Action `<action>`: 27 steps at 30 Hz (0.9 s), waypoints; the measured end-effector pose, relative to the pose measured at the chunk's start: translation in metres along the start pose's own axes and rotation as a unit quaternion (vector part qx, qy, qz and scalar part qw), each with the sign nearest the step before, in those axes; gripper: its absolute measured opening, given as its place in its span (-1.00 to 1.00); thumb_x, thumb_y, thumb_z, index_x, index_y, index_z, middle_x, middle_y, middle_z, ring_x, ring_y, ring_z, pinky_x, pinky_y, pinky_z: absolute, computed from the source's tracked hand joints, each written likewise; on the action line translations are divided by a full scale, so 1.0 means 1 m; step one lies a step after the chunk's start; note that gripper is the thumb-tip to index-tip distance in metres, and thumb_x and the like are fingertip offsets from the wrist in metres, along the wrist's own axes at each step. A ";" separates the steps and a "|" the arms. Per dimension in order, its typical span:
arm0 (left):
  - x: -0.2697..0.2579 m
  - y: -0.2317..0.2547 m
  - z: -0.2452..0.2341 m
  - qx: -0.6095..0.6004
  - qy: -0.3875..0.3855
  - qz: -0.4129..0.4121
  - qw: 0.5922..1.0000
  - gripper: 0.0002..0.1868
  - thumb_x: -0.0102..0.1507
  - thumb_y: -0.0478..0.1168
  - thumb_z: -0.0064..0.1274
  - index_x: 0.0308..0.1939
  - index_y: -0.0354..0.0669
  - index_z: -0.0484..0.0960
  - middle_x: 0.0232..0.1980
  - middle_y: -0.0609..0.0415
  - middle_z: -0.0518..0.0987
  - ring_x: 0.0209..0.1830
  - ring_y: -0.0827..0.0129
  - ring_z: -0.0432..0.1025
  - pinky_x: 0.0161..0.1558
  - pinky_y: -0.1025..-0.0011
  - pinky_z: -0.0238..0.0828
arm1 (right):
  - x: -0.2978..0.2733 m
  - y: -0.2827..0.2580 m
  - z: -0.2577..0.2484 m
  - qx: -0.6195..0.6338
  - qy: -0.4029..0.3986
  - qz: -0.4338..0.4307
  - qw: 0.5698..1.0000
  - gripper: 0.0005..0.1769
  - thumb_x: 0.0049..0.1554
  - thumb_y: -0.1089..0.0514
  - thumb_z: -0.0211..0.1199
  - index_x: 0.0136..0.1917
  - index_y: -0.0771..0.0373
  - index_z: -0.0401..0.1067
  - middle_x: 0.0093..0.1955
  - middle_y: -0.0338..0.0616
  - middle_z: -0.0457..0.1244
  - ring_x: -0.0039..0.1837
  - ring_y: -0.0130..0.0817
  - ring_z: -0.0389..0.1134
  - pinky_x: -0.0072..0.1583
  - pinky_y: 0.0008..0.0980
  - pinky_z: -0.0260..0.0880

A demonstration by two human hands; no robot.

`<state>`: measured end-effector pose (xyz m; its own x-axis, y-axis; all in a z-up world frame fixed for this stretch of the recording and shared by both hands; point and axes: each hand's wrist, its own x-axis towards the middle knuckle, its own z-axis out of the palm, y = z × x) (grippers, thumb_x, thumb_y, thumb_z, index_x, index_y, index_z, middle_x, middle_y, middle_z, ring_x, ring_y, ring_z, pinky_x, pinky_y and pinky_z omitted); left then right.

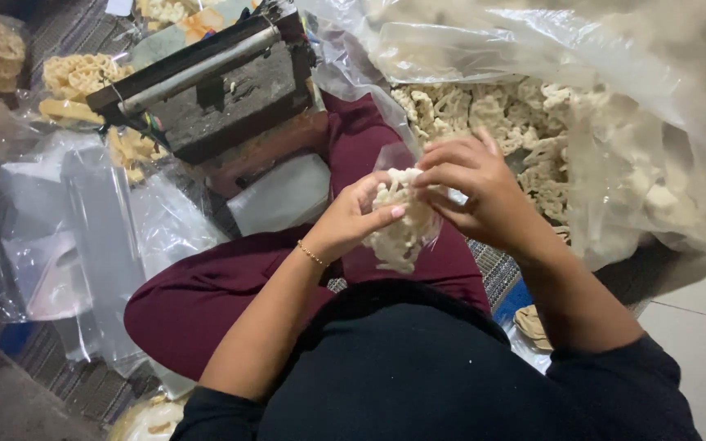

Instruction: Manually packaging individual snacks into small plastic bags and sealing them with a heat sealer.

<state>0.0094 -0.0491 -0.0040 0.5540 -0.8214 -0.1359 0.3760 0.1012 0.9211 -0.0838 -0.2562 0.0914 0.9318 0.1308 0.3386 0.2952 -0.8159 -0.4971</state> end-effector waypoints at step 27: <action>-0.087 -0.054 -0.041 -0.014 0.064 -0.181 0.981 -0.10 -0.02 -0.20 0.46 0.37 -0.23 0.41 0.17 -0.08 0.54 0.12 0.21 0.42 0.09 0.12 0.48 | -0.143 0.262 0.156 -0.061 -0.240 0.506 0.827 -0.65 0.16 0.01 0.14 0.16 -0.12 0.62 0.19 -0.11 0.43 0.30 0.06 0.41 0.29 0.11 0.34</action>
<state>-0.0286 0.0404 -0.0570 0.4687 -0.7291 -0.4987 0.5850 -0.1668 0.7937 -0.1070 -0.4007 -0.2119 0.6743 -0.4679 -0.5713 -0.6818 -0.6916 -0.2383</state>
